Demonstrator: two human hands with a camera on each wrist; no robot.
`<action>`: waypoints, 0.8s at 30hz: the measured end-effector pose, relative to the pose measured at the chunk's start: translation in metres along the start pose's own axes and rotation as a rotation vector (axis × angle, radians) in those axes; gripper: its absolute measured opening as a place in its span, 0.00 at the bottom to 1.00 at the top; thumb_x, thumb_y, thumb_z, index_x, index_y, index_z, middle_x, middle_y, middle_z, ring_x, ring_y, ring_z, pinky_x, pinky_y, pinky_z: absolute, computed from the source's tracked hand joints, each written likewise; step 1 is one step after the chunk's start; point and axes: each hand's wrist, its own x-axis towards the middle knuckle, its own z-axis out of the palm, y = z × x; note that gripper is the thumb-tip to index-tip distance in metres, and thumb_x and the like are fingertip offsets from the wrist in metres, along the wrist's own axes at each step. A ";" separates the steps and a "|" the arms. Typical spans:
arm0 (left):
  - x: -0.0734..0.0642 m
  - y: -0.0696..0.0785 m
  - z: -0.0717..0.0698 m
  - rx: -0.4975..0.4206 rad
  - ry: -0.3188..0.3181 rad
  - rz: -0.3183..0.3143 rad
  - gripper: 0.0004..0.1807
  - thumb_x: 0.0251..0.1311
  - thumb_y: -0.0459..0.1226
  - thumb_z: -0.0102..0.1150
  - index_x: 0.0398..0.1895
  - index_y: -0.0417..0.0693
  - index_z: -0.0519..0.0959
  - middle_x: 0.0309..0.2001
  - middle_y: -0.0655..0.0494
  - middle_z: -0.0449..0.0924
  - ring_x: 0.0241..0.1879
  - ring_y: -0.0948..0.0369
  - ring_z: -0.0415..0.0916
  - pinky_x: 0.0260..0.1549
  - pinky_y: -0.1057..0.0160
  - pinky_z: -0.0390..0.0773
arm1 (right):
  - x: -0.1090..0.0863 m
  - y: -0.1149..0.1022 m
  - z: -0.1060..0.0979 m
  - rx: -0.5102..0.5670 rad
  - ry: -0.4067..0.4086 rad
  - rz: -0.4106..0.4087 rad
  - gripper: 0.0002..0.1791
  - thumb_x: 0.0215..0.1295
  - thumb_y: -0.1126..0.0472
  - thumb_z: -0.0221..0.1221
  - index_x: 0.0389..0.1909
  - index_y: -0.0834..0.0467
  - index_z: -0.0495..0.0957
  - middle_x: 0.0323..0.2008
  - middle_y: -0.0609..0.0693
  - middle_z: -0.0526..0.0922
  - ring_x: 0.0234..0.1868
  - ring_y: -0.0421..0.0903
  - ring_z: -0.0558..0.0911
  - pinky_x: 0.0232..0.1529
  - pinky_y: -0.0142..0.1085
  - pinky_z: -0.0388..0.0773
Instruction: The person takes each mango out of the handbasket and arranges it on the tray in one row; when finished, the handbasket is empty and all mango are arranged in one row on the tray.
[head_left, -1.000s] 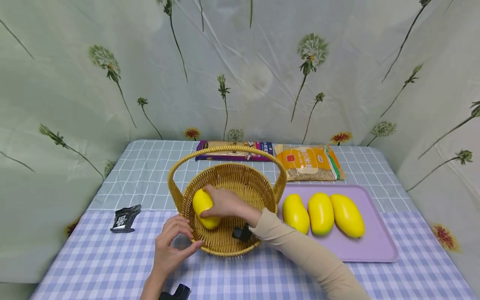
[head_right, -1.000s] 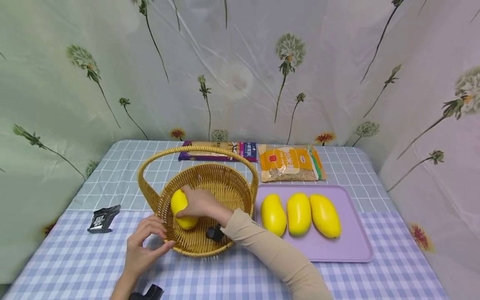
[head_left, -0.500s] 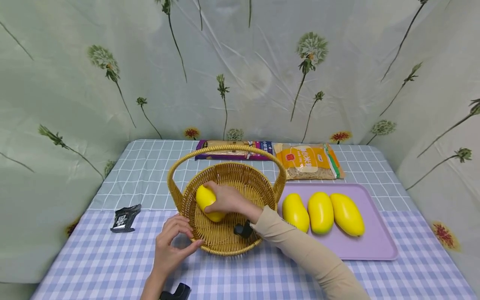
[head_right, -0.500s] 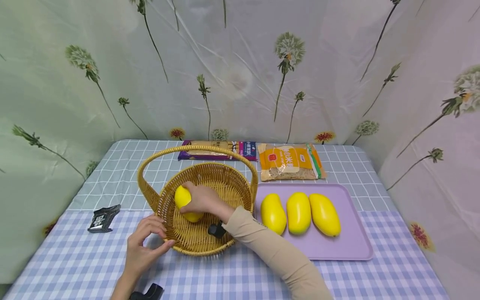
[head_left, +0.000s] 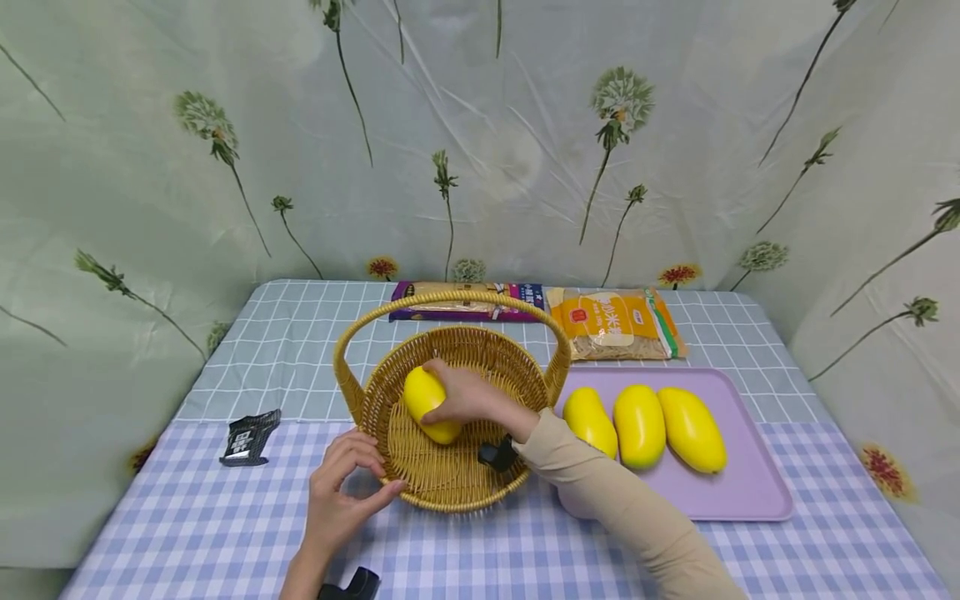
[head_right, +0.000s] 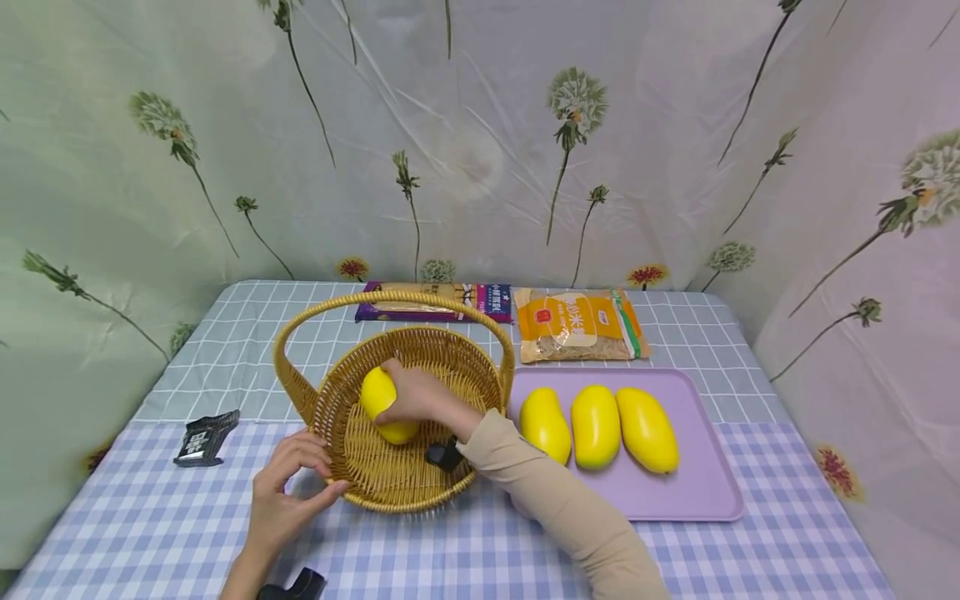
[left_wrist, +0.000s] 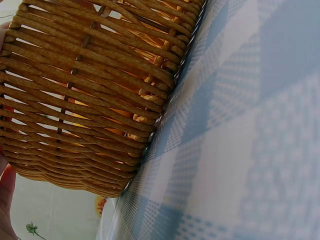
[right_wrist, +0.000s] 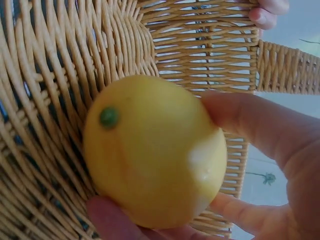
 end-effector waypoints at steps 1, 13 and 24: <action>0.000 0.000 0.000 0.002 -0.002 -0.002 0.18 0.39 0.37 0.78 0.20 0.42 0.74 0.28 0.51 0.76 0.40 0.56 0.72 0.57 0.58 0.67 | -0.001 0.001 -0.001 -0.004 0.001 0.003 0.44 0.49 0.51 0.71 0.67 0.53 0.62 0.49 0.55 0.77 0.41 0.48 0.76 0.36 0.35 0.76; 0.001 -0.002 -0.001 -0.015 0.005 0.013 0.18 0.41 0.38 0.77 0.20 0.41 0.74 0.28 0.53 0.77 0.41 0.57 0.73 0.57 0.58 0.66 | -0.023 0.010 -0.021 0.004 0.052 -0.009 0.45 0.49 0.50 0.71 0.67 0.53 0.61 0.53 0.54 0.76 0.45 0.48 0.76 0.42 0.43 0.75; -0.001 -0.004 -0.001 -0.009 0.009 0.012 0.18 0.43 0.40 0.76 0.19 0.42 0.74 0.27 0.51 0.76 0.41 0.57 0.73 0.57 0.58 0.67 | -0.062 0.015 -0.040 0.102 0.179 -0.117 0.47 0.49 0.50 0.71 0.69 0.52 0.57 0.56 0.52 0.72 0.50 0.47 0.73 0.46 0.45 0.75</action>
